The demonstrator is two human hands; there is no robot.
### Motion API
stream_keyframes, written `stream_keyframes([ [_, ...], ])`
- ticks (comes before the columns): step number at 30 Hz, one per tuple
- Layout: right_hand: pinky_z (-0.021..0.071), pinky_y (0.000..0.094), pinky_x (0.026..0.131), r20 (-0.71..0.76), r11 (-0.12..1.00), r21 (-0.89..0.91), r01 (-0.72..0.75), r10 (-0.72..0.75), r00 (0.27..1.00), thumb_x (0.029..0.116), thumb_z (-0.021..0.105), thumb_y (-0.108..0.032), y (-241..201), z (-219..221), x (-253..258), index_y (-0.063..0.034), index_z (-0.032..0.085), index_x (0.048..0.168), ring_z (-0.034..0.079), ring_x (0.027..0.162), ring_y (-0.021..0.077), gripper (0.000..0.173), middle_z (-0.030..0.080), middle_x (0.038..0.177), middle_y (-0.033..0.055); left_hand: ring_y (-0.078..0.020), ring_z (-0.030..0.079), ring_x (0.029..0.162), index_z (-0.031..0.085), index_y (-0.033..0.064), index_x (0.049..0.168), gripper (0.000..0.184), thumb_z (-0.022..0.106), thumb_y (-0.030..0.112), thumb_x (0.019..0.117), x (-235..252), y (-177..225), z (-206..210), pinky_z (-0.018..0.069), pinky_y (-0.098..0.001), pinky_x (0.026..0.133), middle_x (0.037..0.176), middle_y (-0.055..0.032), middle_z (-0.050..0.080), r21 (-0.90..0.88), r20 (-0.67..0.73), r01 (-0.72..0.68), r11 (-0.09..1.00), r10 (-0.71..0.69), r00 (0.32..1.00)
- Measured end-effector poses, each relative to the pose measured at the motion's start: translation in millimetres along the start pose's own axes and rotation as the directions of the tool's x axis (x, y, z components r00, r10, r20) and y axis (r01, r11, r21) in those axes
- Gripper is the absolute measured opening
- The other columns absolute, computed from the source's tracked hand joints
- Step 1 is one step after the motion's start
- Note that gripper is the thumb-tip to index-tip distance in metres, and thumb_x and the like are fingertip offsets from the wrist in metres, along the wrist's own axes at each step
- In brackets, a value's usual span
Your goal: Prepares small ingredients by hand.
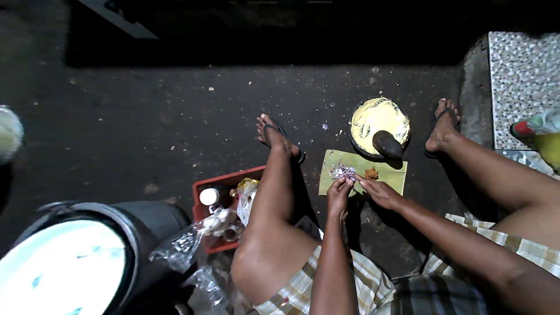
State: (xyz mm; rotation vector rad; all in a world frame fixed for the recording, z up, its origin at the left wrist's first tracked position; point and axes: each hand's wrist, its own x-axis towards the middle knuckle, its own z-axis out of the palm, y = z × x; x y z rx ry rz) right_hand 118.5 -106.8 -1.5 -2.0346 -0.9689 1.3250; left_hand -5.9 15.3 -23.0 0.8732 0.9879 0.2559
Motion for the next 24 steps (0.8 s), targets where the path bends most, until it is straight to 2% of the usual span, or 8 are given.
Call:
stream_keyframes([
  [4,0.0407,0.0535,0.115,0.007,0.999,-0.035,0.037,-0.037,0.999,0.1127,0.025,-0.043,-7.5,3.8,0.5,-0.0175,0.039,0.160,0.059,0.133,0.0322,0.056,0.059,0.146,0.0164,-0.0148,0.064,0.092,0.055,-0.0123,0.124,0.028,0.060,-0.002,0.0982,0.8,4.2,-2.8,0.0547,-0.0297,0.086,0.109,-0.0167,0.064,-0.005,-0.104,-0.008,1.000,0.007,0.995],
  [6,0.0414,0.0536,0.115,0.032,0.998,-0.032,0.045,-0.044,0.999,0.1125,0.024,-0.045,-11.3,6.8,-7.1,-0.0182,0.036,0.161,0.059,0.133,0.0323,0.057,0.059,0.146,0.0164,-0.0153,0.063,0.093,0.053,-0.0125,0.125,0.028,0.058,-0.004,0.0983,0.1,4.0,-5.4,0.0540,-0.0299,0.086,0.109,-0.0174,0.064,-0.028,-0.139,-0.001,1.000,-0.003,0.990],
  [8,0.0425,0.0549,0.112,0.032,0.999,-0.030,0.033,-0.032,0.999,0.1126,0.024,-0.044,-10.6,5.9,-11.0,-0.0184,0.035,0.162,0.061,0.129,0.0346,0.057,0.061,0.142,0.0188,-0.0155,0.063,0.093,0.054,-0.0124,0.124,0.027,0.058,-0.004,0.0985,0.9,2.5,-4.7,0.0542,-0.0302,0.087,0.109,-0.0169,0.064,-0.035,-0.126,-0.002,0.999,-0.002,0.992],
  [11,0.0416,0.0556,0.114,0.013,0.999,-0.047,0.012,-0.011,1.000,0.1126,0.025,-0.043,-7.6,2.1,-7.7,-0.0177,0.036,0.161,0.059,0.132,0.0346,0.056,0.060,0.145,0.0181,-0.0148,0.064,0.091,0.057,-0.0117,0.120,0.023,0.059,-0.003,0.0981,0.1,0.1,0.2,0.0552,-0.0303,0.086,0.105,-0.0152,0.065,-0.005,-0.066,-0.005,1.000,0.004,0.998],
  [14,0.0389,0.0524,0.117,0.005,1.000,0.009,-0.018,0.017,1.000,0.1131,0.026,-0.041,-3.3,3.0,3.1,-0.0135,0.040,0.159,0.057,0.134,0.0321,0.055,0.056,0.149,0.0171,-0.0160,0.065,0.096,0.057,-0.0122,0.121,0.026,0.060,-0.001,0.0981,-1.3,-2.7,0.7,0.0549,-0.0319,0.091,0.109,-0.0167,0.066,0.004,-0.006,-0.006,1.000,0.006,1.000],
  [17,0.0380,0.0520,0.117,0.017,1.000,0.016,0.009,-0.009,1.000,0.1132,0.026,-0.040,-4.6,3.7,7.2,-0.0136,0.039,0.159,0.056,0.136,0.0315,0.055,0.056,0.149,0.0165,-0.0139,0.065,0.092,0.057,-0.0119,0.120,0.024,0.059,-0.001,0.0995,-1.5,0.5,-0.1,0.0547,-0.0296,0.087,0.105,-0.0144,0.066,-0.028,-0.056,-0.009,1.000,0.008,0.998],
  [20,0.0409,0.0538,0.115,0.035,0.999,-0.004,0.036,-0.036,0.999,0.1129,0.024,-0.042,-14.4,7.0,-3.8,-0.0163,0.036,0.161,0.058,0.133,0.0326,0.056,0.058,0.147,0.0166,-0.0135,0.064,0.089,0.056,-0.0120,0.119,0.022,0.056,-0.002,0.1002,-1.5,4.9,-3.4,0.0545,-0.0294,0.085,0.102,-0.0138,0.065,-0.052,-0.136,-0.010,0.999,0.003,0.991],
  [24,0.0435,0.0548,0.111,0.039,1.000,-0.013,0.024,-0.024,0.999,0.1127,0.024,-0.044,-11.6,4.4,-10.3,-0.0188,0.033,0.163,0.062,0.128,0.0341,0.057,0.060,0.144,0.0178,-0.0142,0.063,0.091,0.055,-0.0121,0.123,0.025,0.056,-0.003,0.0999,-0.7,3.4,-1.1,0.0543,-0.0296,0.086,0.107,-0.0152,0.065,-0.059,-0.115,-0.011,0.998,0.005,0.993],
])
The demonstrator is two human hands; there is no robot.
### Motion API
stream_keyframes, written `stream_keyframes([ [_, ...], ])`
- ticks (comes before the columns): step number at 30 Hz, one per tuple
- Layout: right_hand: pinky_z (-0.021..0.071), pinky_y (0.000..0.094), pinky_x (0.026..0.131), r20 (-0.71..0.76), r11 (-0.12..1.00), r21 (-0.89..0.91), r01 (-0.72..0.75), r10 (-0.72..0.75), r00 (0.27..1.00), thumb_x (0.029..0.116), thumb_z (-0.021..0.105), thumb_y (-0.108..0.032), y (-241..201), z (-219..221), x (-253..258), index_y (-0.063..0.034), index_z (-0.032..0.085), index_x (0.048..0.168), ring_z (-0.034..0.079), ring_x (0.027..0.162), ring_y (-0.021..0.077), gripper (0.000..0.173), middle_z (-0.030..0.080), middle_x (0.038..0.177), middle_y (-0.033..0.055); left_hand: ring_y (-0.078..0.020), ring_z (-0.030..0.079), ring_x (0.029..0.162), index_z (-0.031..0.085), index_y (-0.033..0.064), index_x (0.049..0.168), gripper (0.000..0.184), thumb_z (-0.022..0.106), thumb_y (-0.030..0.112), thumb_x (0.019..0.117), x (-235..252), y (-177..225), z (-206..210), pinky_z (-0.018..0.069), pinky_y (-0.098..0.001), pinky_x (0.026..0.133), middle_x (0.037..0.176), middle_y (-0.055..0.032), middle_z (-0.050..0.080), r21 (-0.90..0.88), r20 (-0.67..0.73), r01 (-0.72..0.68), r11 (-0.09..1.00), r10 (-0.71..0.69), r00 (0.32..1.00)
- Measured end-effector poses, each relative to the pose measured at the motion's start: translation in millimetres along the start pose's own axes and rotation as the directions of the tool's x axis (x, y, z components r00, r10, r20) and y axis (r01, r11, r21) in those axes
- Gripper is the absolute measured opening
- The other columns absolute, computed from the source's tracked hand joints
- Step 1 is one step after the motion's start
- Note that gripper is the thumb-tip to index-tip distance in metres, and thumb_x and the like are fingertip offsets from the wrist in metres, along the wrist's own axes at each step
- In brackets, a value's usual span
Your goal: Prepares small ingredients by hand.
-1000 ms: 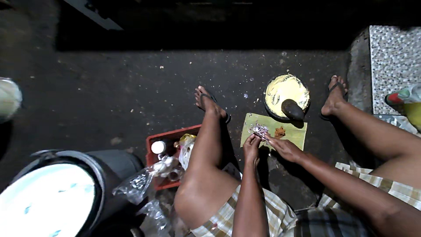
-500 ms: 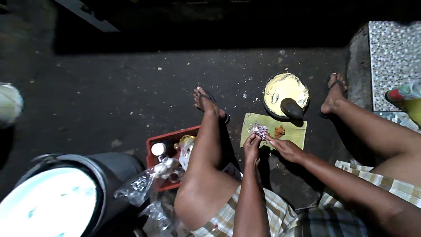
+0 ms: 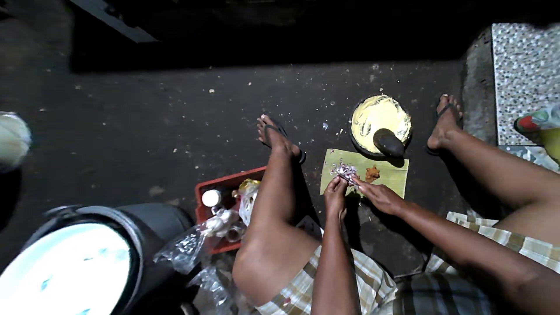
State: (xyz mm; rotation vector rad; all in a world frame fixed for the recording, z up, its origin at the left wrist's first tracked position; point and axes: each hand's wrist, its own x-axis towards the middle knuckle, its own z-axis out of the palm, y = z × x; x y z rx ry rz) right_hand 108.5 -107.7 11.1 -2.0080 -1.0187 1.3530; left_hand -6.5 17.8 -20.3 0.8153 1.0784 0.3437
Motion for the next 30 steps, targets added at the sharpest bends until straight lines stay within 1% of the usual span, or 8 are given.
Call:
stream_keyframes([
  [5,0.0412,0.0561,0.114,-0.026,0.999,-0.036,-0.001,0.000,1.000,0.1125,0.025,-0.044,-0.1,0.2,6.9,-0.0180,0.036,0.161,0.059,0.133,0.0343,0.057,0.060,0.145,0.0175,-0.0138,0.064,0.088,0.057,-0.0110,0.118,0.021,0.058,-0.003,0.0987,-1.9,0.4,1.7,0.0554,-0.0293,0.083,0.101,-0.0129,0.066,0.018,0.026,0.004,1.000,-0.004,1.000],
  [9,0.0425,0.0579,0.111,-0.031,0.998,-0.060,0.002,-0.004,1.000,0.1122,0.025,-0.046,2.5,1.8,17.5,-0.0196,0.038,0.160,0.060,0.130,0.0359,0.056,0.062,0.140,0.0183,-0.0137,0.065,0.088,0.058,-0.0109,0.116,0.019,0.059,-0.003,0.0987,-1.2,1.3,-0.4,0.0556,-0.0291,0.084,0.100,-0.0130,0.066,0.042,0.041,0.003,0.999,-0.004,0.999],
  [13,0.0402,0.0557,0.114,-0.038,0.999,0.029,-0.045,0.046,0.998,0.1127,0.028,-0.043,11.5,0.2,31.6,-0.0125,0.046,0.155,0.059,0.131,0.0342,0.055,0.062,0.141,0.0190,-0.0159,0.065,0.097,0.058,-0.0116,0.121,0.025,0.060,-0.001,0.0984,-0.9,-8.2,-2.2,0.0547,-0.0317,0.091,0.110,-0.0156,0.067,0.056,0.159,0.006,0.998,-0.015,0.987],
  [16,0.0379,0.0560,0.117,-0.007,0.999,0.000,-0.039,0.039,0.999,0.1123,0.026,-0.046,9.7,-1.0,28.6,-0.0154,0.045,0.156,0.056,0.136,0.0324,0.057,0.059,0.146,0.0163,-0.0143,0.064,0.093,0.057,-0.0117,0.122,0.025,0.059,0.000,0.0994,-1.5,-5.3,-0.2,0.0546,-0.0302,0.088,0.107,-0.0148,0.066,0.018,0.068,0.010,1.000,-0.011,0.998],
  [19,0.0408,0.0549,0.114,0.007,1.000,0.003,0.000,0.000,1.000,0.1126,0.025,-0.044,-2.6,-1.6,7.1,-0.0159,0.038,0.160,0.059,0.132,0.0337,0.056,0.059,0.145,0.0181,-0.0143,0.062,0.093,0.054,-0.0116,0.125,0.026,0.055,0.000,0.1020,-0.1,1.8,-1.8,0.0535,-0.0300,0.087,0.108,-0.0155,0.064,-0.010,-0.022,0.022,1.000,-0.022,1.000],
  [24,0.0445,0.0538,0.109,-0.011,1.000,0.002,0.016,-0.016,1.000,0.1128,0.024,-0.043,3.9,-3.3,-3.0,-0.0178,0.036,0.161,0.064,0.120,0.0344,0.056,0.064,0.136,0.0207,-0.0134,0.064,0.088,0.057,-0.0111,0.119,0.021,0.055,-0.003,0.1004,-0.1,-0.4,3.1,0.0548,-0.0286,0.085,0.101,-0.0127,0.065,-0.044,0.008,0.015,0.999,-0.015,1.000],
  [27,0.0411,0.0556,0.113,-0.009,1.000,-0.008,-0.003,0.003,1.000,0.1128,0.026,-0.043,1.5,-3.7,3.1,-0.0158,0.038,0.160,0.060,0.130,0.0354,0.056,0.060,0.143,0.0198,-0.0135,0.065,0.087,0.057,-0.0103,0.118,0.019,0.056,-0.003,0.1001,-2.6,0.0,2.6,0.0555,-0.0290,0.084,0.098,-0.0114,0.066,-0.034,0.044,0.021,0.999,-0.019,0.999],
  [30,0.0404,0.0567,0.114,-0.011,1.000,-0.025,-0.004,0.004,1.000,0.1124,0.026,-0.045,1.9,-1.2,13.2,-0.0191,0.040,0.160,0.058,0.133,0.0349,0.055,0.060,0.143,0.0181,-0.0134,0.065,0.088,0.057,-0.0111,0.120,0.021,0.055,-0.002,0.1008,-2.9,2.3,1.1,0.0553,-0.0289,0.085,0.101,-0.0126,0.066,-0.021,0.041,0.026,0.999,-0.025,0.999],
])
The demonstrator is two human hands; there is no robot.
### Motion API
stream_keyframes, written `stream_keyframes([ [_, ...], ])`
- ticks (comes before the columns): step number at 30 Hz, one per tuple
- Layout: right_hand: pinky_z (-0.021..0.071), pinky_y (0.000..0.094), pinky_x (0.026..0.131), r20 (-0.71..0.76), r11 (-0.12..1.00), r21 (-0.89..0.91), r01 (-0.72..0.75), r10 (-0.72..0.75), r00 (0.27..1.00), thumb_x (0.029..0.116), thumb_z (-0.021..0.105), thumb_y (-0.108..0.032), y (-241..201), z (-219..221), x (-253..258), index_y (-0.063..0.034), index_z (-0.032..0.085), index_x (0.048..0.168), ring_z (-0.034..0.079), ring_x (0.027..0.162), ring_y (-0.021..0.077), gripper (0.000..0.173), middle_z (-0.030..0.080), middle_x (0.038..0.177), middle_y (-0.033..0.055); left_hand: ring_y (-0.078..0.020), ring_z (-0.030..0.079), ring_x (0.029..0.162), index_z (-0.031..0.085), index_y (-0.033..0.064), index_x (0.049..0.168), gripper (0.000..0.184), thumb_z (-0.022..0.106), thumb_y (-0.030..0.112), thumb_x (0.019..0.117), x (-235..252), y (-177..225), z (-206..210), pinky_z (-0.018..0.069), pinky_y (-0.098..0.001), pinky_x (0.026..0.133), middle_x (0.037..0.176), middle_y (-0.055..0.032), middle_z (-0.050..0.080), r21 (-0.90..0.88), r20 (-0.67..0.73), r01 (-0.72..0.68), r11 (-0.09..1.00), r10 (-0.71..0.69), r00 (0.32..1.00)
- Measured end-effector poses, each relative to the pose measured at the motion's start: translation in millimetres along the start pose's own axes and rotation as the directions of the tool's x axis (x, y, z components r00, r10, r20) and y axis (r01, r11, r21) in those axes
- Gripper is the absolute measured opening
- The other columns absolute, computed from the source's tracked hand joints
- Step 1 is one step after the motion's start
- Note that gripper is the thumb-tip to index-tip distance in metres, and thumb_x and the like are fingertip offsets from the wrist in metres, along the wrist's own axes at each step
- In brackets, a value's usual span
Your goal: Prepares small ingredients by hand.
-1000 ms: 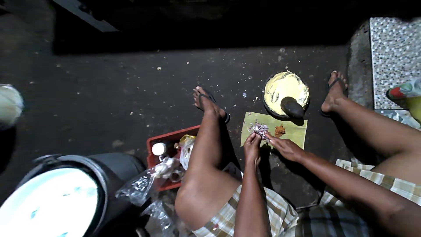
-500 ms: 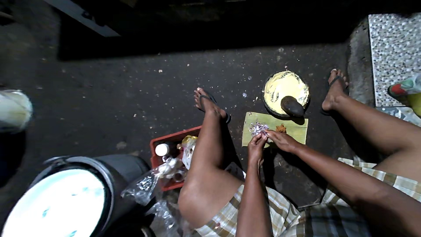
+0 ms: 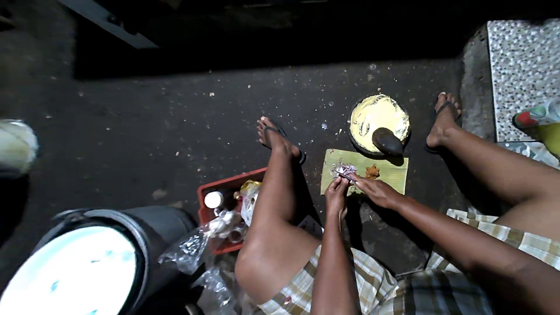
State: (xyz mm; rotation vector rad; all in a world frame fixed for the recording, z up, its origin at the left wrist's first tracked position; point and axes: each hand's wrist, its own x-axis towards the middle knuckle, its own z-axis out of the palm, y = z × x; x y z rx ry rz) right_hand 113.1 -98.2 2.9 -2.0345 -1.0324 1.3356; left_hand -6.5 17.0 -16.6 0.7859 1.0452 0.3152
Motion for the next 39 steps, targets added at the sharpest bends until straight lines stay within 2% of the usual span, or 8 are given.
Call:
stream_keyframes([
  [3,0.0402,0.0571,0.114,0.004,1.000,-0.006,-0.017,0.017,1.000,0.1124,0.026,-0.045,1.0,0.9,10.2,-0.0188,0.042,0.158,0.058,0.133,0.0354,0.055,0.061,0.142,0.0183,-0.0146,0.065,0.092,0.057,-0.0111,0.121,0.023,0.057,0.000,0.1007,0.8,-3.5,-2.3,0.0551,-0.0305,0.088,0.105,-0.0144,0.066,0.012,0.032,0.014,1.000,-0.014,0.999],
  [6,0.0400,0.0573,0.114,0.002,0.998,0.030,-0.053,0.053,0.999,0.1125,0.028,-0.045,7.3,-0.6,18.6,-0.0115,0.048,0.153,0.059,0.130,0.0364,0.056,0.062,0.138,0.0213,-0.0142,0.065,0.093,0.058,-0.0108,0.122,0.024,0.057,0.000,0.1009,-0.6,-8.6,-1.4,0.0549,-0.0300,0.089,0.107,-0.0136,0.067,0.022,0.094,0.032,0.999,-0.034,0.995],
  [12,0.0421,0.0563,0.111,0.034,1.000,0.022,-0.013,0.012,0.999,0.1127,0.027,-0.043,-7.7,-4.3,-8.2,-0.0151,0.044,0.157,0.061,0.126,0.0353,0.055,0.063,0.137,0.0209,-0.0127,0.063,0.088,0.055,-0.0106,0.123,0.023,0.053,-0.001,0.1022,2.4,-1.3,-2.9,0.0542,-0.0281,0.084,0.102,-0.0125,0.065,-0.043,-0.067,0.014,0.999,-0.016,0.998],
  [16,0.0445,0.0558,0.108,0.036,0.999,0.033,-0.013,0.011,0.999,0.1128,0.025,-0.043,-3.7,-6.8,-17.4,-0.0170,0.041,0.159,0.065,0.118,0.0358,0.055,0.065,0.131,0.0225,-0.0128,0.063,0.087,0.056,-0.0097,0.120,0.021,0.054,-0.001,0.1016,4.3,-3.1,-1.7,0.0544,-0.0280,0.083,0.100,-0.0117,0.065,-0.054,-0.058,0.016,0.998,-0.019,0.998],
  [26,0.0361,0.0530,0.119,0.015,0.999,0.051,-0.018,0.017,1.000,0.1133,0.027,-0.040,7.1,-5.8,10.8,-0.0067,0.046,0.154,0.054,0.138,0.0327,0.056,0.057,0.147,0.0198,-0.0145,0.065,0.096,0.057,-0.0112,0.124,0.025,0.055,0.001,0.1020,-1.4,-6.7,1.2,0.0540,-0.0296,0.091,0.109,-0.0146,0.066,-0.003,0.079,0.038,0.999,-0.038,0.996],
  [30,0.0403,0.0544,0.114,0.032,0.999,0.047,0.006,-0.007,0.999,0.1128,0.028,-0.042,-0.7,-3.5,0.2,-0.0110,0.045,0.155,0.059,0.131,0.0334,0.055,0.061,0.142,0.0195,-0.0127,0.064,0.089,0.056,-0.0098,0.121,0.021,0.053,0.001,0.1029,2.1,-4.7,-1.8,0.0544,-0.0285,0.085,0.101,-0.0120,0.067,-0.051,-0.038,0.016,0.999,-0.018,0.999],
  [35,0.0447,0.0543,0.108,0.037,0.998,0.062,0.007,-0.010,0.999,0.1129,0.027,-0.042,-1.9,-6.8,-17.8,-0.0148,0.040,0.159,0.065,0.118,0.0354,0.055,0.065,0.131,0.0235,-0.0131,0.064,0.089,0.056,-0.0089,0.121,0.020,0.053,-0.001,0.1023,3.6,-5.6,-0.9,0.0544,-0.0283,0.085,0.101,-0.0114,0.066,-0.093,-0.052,0.009,0.996,-0.014,0.999],
  [39,0.0426,0.0556,0.111,0.034,1.000,0.018,0.000,-0.001,0.999,0.1127,0.026,-0.043,0.2,-5.5,-12.9,-0.0145,0.041,0.159,0.062,0.126,0.0358,0.056,0.063,0.137,0.0219,-0.0125,0.065,0.086,0.058,-0.0081,0.115,0.015,0.053,-0.002,0.1020,0.8,-4.8,-0.4,0.0553,-0.0281,0.084,0.096,-0.0100,0.067,-0.086,-0.023,0.019,0.996,-0.021,1.000],
])
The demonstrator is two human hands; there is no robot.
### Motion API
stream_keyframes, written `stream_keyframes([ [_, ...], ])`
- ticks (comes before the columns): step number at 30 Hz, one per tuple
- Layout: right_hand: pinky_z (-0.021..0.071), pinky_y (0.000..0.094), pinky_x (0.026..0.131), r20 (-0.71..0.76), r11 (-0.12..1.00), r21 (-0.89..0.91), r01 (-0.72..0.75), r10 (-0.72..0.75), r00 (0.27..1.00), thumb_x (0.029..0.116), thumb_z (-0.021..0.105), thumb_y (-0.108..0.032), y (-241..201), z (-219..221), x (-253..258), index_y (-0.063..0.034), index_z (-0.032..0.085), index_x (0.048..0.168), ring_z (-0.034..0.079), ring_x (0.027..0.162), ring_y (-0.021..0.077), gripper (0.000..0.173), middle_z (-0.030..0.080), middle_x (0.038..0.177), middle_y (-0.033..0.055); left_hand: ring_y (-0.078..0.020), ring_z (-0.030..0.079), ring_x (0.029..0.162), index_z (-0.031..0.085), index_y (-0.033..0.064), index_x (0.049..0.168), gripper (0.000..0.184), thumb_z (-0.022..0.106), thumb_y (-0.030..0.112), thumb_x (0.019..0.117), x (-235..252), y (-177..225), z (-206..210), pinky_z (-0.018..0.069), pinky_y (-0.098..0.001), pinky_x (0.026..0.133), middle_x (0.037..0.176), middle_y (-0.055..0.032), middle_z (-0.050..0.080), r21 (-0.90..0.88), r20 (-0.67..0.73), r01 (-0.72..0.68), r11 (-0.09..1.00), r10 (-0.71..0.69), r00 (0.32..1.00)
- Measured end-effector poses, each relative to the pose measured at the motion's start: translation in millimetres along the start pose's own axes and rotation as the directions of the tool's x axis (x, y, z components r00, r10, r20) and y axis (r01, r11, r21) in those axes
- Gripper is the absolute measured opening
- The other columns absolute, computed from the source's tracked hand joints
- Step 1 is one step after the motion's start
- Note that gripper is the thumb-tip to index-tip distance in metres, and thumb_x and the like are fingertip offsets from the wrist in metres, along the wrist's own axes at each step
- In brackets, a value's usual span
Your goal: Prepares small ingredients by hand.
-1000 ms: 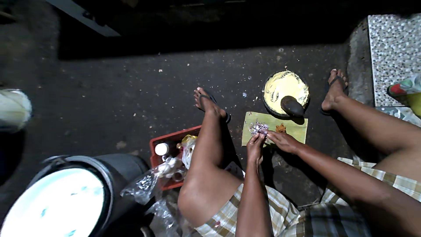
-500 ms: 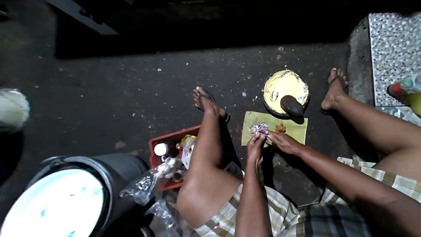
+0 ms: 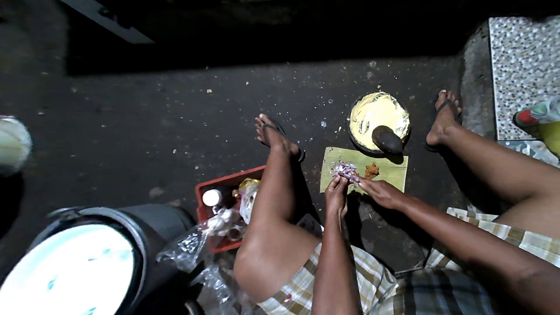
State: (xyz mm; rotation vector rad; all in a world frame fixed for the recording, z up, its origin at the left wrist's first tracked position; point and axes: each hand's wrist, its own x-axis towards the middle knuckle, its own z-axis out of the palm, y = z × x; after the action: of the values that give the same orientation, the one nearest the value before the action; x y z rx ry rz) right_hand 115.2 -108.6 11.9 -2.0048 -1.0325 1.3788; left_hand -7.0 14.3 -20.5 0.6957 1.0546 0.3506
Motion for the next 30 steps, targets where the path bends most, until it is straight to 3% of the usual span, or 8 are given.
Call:
stream_keyframes([
  [4,0.0405,0.0573,0.114,-0.003,0.999,-0.044,-0.003,0.003,1.000,0.1125,0.026,-0.044,-1.5,3.3,10.6,-0.0164,0.042,0.158,0.059,0.132,0.0355,0.056,0.062,0.140,0.0195,-0.0130,0.066,0.086,0.058,-0.0078,0.115,0.015,0.052,-0.002,0.1023,-2.0,2.3,-0.6,0.0558,-0.0285,0.084,0.095,-0.0095,0.068,0.007,0.013,-0.006,1.000,0.006,1.000],
  [12,0.0419,0.0602,0.111,-0.021,0.999,-0.044,-0.020,0.019,1.000,0.1123,0.029,-0.044,-0.3,3.5,25.2,-0.0138,0.048,0.153,0.059,0.130,0.0377,0.054,0.063,0.137,0.0208,-0.0147,0.065,0.093,0.058,-0.0102,0.118,0.020,0.053,0.002,0.1032,-1.3,-4.6,-2.4,0.0545,-0.0308,0.090,0.104,-0.0135,0.067,0.082,0.064,0.015,0.997,-0.020,0.998],
  [17,0.0458,0.0583,0.106,-0.058,0.998,0.037,-0.044,0.046,0.997,0.1127,0.032,-0.040,5.3,3.2,32.1,-0.0071,0.051,0.147,0.064,0.118,0.0377,0.051,0.067,0.126,0.0232,-0.0134,0.065,0.092,0.057,-0.0102,0.122,0.022,0.053,0.001,0.1031,-4.9,-4.2,0.5,0.0548,-0.0290,0.088,0.104,-0.0125,0.067,0.061,0.124,0.047,0.997,-0.054,0.991],
  [23,0.0425,0.0551,0.112,0.000,1.000,0.017,-0.005,0.005,1.000,0.1127,0.027,-0.043,-7.5,3.2,7.6,-0.0124,0.042,0.157,0.062,0.125,0.0350,0.056,0.062,0.139,0.0214,-0.0135,0.064,0.091,0.054,-0.0082,0.122,0.021,0.052,0.001,0.1032,0.9,-1.7,-3.1,0.0540,-0.0289,0.086,0.104,-0.0121,0.065,-0.010,-0.010,0.013,1.000,-0.013,1.000],
  [27,0.0444,0.0534,0.108,-0.005,0.999,0.052,-0.003,0.003,1.000,0.1128,0.027,-0.042,-8.6,0.4,-5.5,-0.0123,0.042,0.158,0.064,0.119,0.0347,0.056,0.064,0.134,0.0227,-0.0125,0.063,0.090,0.054,-0.0070,0.124,0.022,0.052,0.000,0.1031,4.4,-1.9,-3.4,0.0535,-0.0277,0.085,0.104,-0.0108,0.065,-0.039,-0.010,0.009,0.999,-0.009,1.000],
  [30,0.0413,0.0543,0.113,-0.002,1.000,0.026,-0.008,0.008,1.000,0.1130,0.026,-0.042,-5.5,-0.5,-2.7,-0.0119,0.042,0.158,0.061,0.127,0.0350,0.056,0.061,0.139,0.0222,-0.0131,0.064,0.089,0.054,-0.0076,0.121,0.020,0.052,0.000,0.1031,2.0,-1.5,-0.7,0.0539,-0.0281,0.085,0.100,-0.0108,0.065,-0.029,0.003,0.027,0.999,-0.027,1.000],
])
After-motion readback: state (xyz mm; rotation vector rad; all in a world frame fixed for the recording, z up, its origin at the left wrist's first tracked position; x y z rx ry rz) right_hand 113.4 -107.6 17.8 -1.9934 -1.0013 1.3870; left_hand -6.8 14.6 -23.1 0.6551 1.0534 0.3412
